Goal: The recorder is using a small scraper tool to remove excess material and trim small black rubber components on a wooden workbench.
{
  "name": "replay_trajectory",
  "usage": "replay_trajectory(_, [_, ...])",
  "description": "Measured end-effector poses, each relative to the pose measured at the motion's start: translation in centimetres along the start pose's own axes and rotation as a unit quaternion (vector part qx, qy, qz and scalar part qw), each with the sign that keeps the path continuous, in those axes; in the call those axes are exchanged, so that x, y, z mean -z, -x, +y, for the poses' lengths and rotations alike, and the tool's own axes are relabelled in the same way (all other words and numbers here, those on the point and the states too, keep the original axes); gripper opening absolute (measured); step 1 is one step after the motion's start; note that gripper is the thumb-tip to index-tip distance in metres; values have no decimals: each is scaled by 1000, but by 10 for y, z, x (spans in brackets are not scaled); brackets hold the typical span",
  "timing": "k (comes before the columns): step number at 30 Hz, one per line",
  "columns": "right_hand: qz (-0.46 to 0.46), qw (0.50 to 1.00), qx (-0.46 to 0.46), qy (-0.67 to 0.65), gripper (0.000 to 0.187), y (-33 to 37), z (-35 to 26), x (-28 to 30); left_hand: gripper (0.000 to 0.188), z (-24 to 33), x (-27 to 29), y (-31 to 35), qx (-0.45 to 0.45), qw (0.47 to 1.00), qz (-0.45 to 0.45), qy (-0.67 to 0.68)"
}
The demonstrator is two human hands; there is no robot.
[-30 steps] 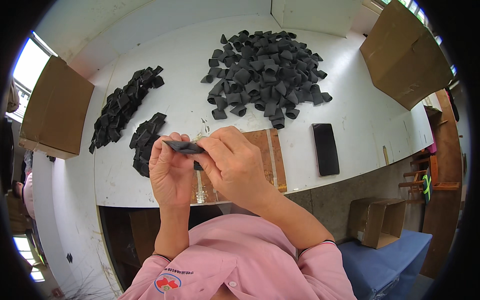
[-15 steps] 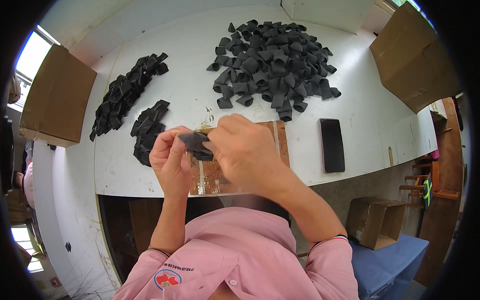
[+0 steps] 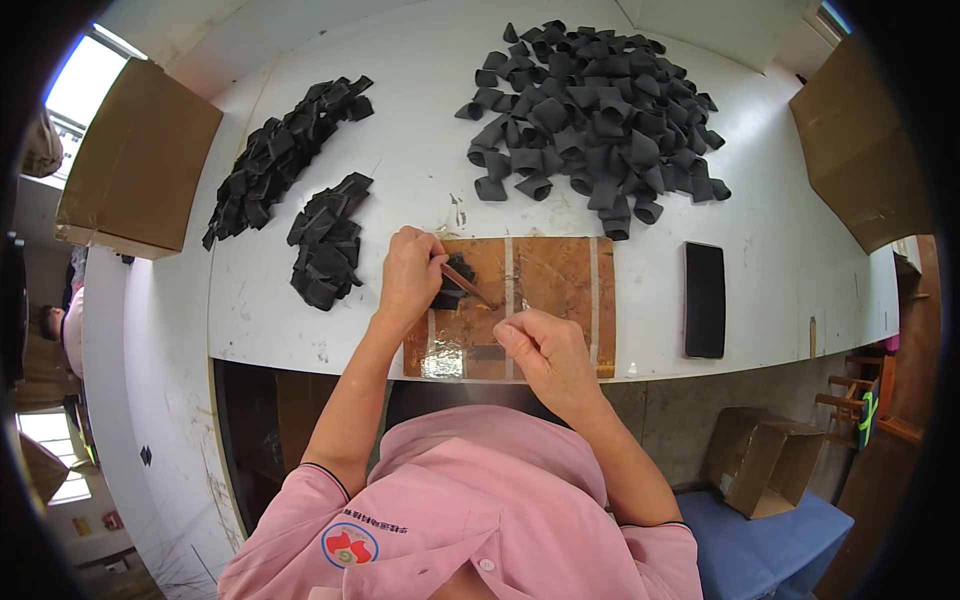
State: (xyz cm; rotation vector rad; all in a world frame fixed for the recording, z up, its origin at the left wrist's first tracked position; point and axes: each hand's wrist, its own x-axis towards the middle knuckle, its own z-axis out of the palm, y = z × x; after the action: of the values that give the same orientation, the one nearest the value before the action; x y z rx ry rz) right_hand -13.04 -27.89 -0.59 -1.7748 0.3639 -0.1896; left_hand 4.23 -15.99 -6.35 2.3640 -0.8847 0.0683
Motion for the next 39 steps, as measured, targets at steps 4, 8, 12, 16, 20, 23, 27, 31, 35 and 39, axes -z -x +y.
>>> replay_trajectory(4, [-8, 999, 30, 29, 13, 4, -9, -13, 9, -2, 7, 3, -58, 997, 22, 39])
replay_trajectory(8, [34, 969, 165, 182, 12, 4, -16, -24, 7, 7, 46, 9, -6, 989, -1, 148])
replay_trajectory(12, [144, 930, 244, 233, 23, -1, -35, -39, 8, 24, 88, 16, 49, 954, -89, 282])
replay_trajectory(16, [46, 990, 119, 58, 34, -9, -42, -42, 7, 42, 104, 26, 92, 869, -251, 415])
replay_trajectory(20, [-28, 924, -128, -359, 22, -8, -35, -40, 8, 65, 86, 48, 163, 757, -30, 632])
replay_trajectory(23, [1, 886, -165, -432, 12, -6, -41, -40, 16, 70, 80, 74, 167, 730, -10, 662])
replay_trajectory(27, [-30, 858, -164, -486, 13, -5, -34, -37, 12, 76, 71, 88, 191, 703, -33, 684])
replay_trajectory(31, [-11, 879, -173, -443, 13, -5, -32, -40, 7, 77, 67, 88, 210, 710, -18, 672])
replay_trajectory(35, [6, 893, -171, -417, 14, -9, -29, -42, 7, 75, 68, 86, 195, 706, -3, 681])
replay_trajectory(39, [-17, 888, -176, -424, 15, -10, -27, -42, 7, 72, 69, 86, 205, 731, -10, 651])
